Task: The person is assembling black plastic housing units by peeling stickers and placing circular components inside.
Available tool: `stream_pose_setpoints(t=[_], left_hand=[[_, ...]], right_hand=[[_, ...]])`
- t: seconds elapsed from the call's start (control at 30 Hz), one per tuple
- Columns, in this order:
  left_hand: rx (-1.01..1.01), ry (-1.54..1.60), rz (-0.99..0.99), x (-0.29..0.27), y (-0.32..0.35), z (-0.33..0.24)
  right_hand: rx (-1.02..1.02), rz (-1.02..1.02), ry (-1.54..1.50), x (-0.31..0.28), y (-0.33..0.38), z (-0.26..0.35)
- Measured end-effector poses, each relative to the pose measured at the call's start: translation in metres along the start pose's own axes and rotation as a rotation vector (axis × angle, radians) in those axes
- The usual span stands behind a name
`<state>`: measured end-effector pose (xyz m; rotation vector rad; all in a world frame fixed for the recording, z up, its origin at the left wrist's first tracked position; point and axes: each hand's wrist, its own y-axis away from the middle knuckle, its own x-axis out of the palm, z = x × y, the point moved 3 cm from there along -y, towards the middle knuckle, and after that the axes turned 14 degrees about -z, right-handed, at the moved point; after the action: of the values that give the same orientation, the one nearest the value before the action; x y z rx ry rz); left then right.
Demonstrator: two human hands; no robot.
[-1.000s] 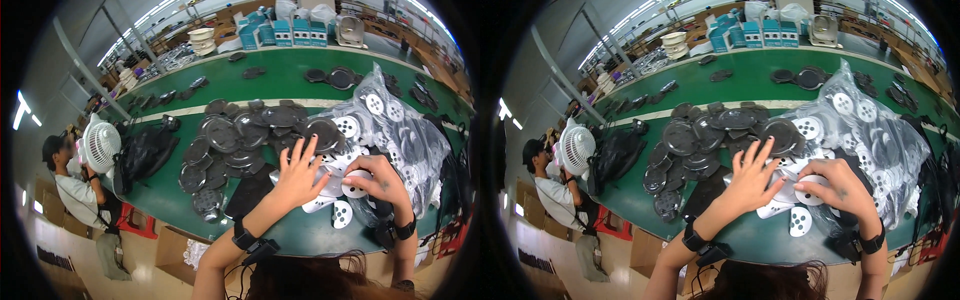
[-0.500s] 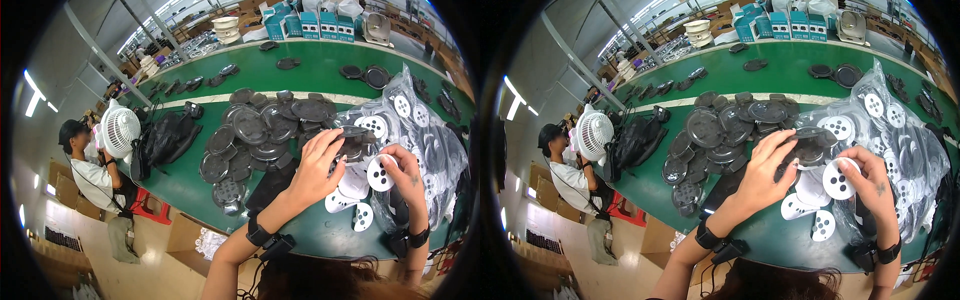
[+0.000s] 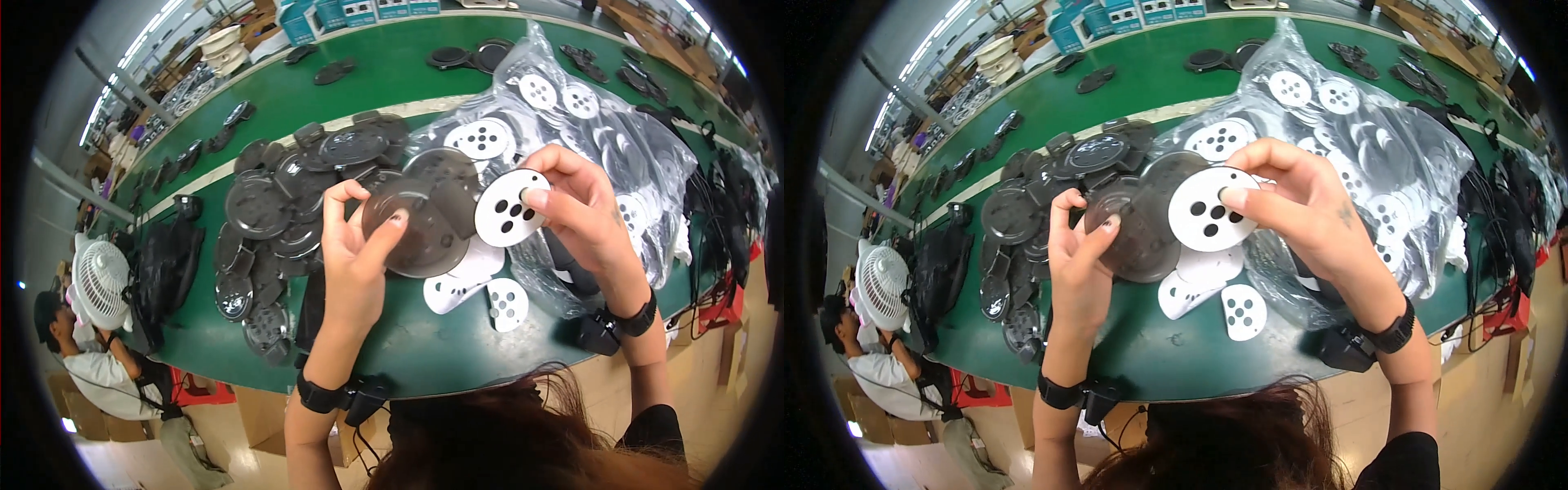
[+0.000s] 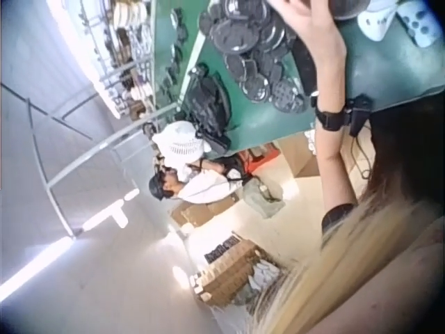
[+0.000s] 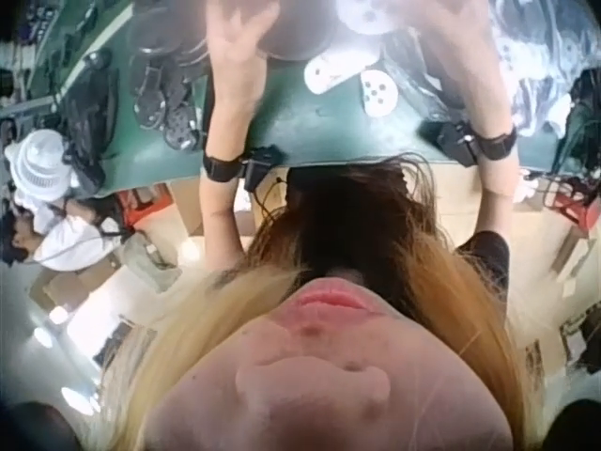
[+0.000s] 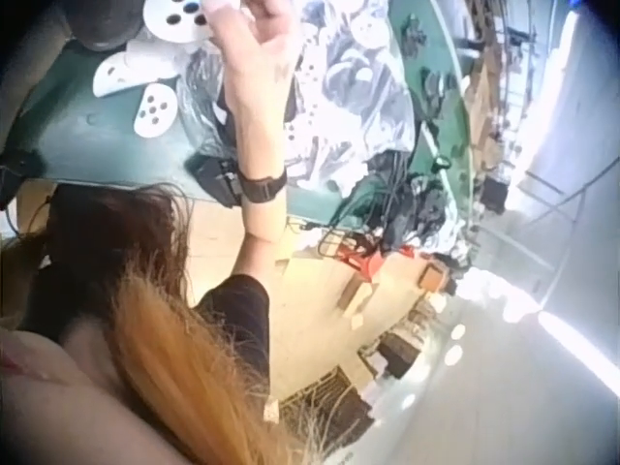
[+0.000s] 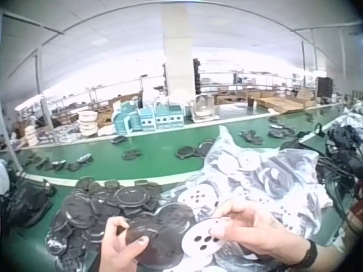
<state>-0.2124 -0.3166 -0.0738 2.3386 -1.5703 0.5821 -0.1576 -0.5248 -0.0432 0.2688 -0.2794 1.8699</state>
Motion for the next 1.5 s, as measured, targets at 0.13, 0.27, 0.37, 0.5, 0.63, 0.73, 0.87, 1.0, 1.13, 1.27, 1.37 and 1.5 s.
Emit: stream_pose_setpoints(t=[0.13,0.27,0.37,0.5,0.63,0.73,0.87,1.0,1.13,1.27,1.37,1.5], left_hand=[[0.013,-0.054,0.061,-0.005,0.000,0.003],[-0.107,-0.170,0.422,0.000,0.008,-0.003],[-0.031,-0.356,0.506,0.017,0.024,0.005],[-0.019,-0.516,0.470,0.016,0.028,0.017],[-0.011,-0.556,0.346,0.016,0.024,0.014],[-0.043,-0.443,0.252,0.016,0.023,0.014],[-0.057,-0.436,0.298,0.012,0.023,0.016],[-0.008,-0.537,0.325,0.008,0.021,0.019],[0.028,-0.566,0.322,0.007,0.019,0.022],[0.110,-0.609,0.320,0.010,0.019,0.022],[0.156,-0.640,0.321,0.011,0.018,0.025],[0.201,-0.684,0.300,0.009,0.017,0.029]], right_hand=[[0.031,0.000,-0.058,-0.004,0.003,0.002],[0.023,-0.046,-0.019,-0.001,0.006,-0.002],[0.029,-0.008,0.040,0.006,0.009,-0.001],[-0.005,0.019,0.138,0.017,0.011,-0.007],[-0.888,-0.062,0.861,0.020,0.015,0.008],[-1.125,0.113,1.046,0.020,0.018,0.004],[-1.120,0.153,1.044,0.018,0.016,-0.002],[-1.039,0.153,1.065,0.018,0.018,-0.001],[-1.031,0.161,1.053,0.019,0.018,-0.004],[-1.081,0.194,1.011,0.020,0.019,-0.012],[-1.096,0.188,1.027,0.020,0.021,-0.016],[-1.131,0.175,1.046,0.025,0.025,-0.021]])
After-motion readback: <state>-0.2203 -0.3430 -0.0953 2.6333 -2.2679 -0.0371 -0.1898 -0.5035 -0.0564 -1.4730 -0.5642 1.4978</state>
